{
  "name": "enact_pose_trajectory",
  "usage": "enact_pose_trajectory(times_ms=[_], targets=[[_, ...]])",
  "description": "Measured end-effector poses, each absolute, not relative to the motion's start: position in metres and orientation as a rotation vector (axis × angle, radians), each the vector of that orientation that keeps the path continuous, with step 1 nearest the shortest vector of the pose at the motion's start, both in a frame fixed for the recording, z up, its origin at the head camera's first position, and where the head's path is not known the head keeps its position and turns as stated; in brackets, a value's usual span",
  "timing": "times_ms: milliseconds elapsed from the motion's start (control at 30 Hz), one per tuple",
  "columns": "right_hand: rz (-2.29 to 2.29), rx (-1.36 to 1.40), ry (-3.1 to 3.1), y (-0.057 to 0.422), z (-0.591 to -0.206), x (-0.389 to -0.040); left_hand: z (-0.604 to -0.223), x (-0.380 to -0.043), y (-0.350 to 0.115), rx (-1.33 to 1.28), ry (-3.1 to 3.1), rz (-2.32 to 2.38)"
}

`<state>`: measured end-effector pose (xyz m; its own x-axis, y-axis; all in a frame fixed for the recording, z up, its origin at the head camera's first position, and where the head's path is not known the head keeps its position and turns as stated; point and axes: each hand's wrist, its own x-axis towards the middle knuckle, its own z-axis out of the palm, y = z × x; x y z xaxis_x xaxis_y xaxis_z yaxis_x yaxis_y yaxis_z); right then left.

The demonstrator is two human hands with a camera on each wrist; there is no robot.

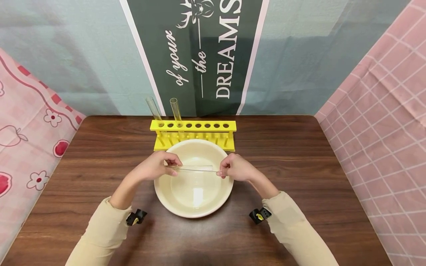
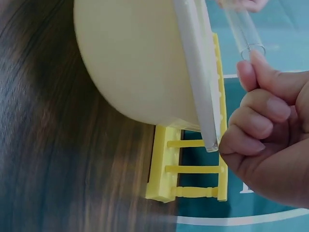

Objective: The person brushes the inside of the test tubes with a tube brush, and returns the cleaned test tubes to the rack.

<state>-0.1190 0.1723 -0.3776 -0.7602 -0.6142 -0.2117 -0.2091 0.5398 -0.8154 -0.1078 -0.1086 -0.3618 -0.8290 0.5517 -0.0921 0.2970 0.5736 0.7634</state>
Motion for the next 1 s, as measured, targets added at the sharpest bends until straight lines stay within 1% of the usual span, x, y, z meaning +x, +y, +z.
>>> enact_pose_trajectory(times_ms=[233,600,1000], targets=[[-0.967,-0.809,2.511,0.165,-0.375,-0.116,-0.361,-0.115,-0.115,0.729,2.41,1.116],[-0.908,-1.043,2.687,0.165,-0.378,-0.113,-0.36,-0.119,-0.121,0.701,2.356,1.065],[-0.875,-1.131,2.741,0.171,-0.381,-0.114,-0.359,-0.122,-0.126,0.703,2.311,1.058]])
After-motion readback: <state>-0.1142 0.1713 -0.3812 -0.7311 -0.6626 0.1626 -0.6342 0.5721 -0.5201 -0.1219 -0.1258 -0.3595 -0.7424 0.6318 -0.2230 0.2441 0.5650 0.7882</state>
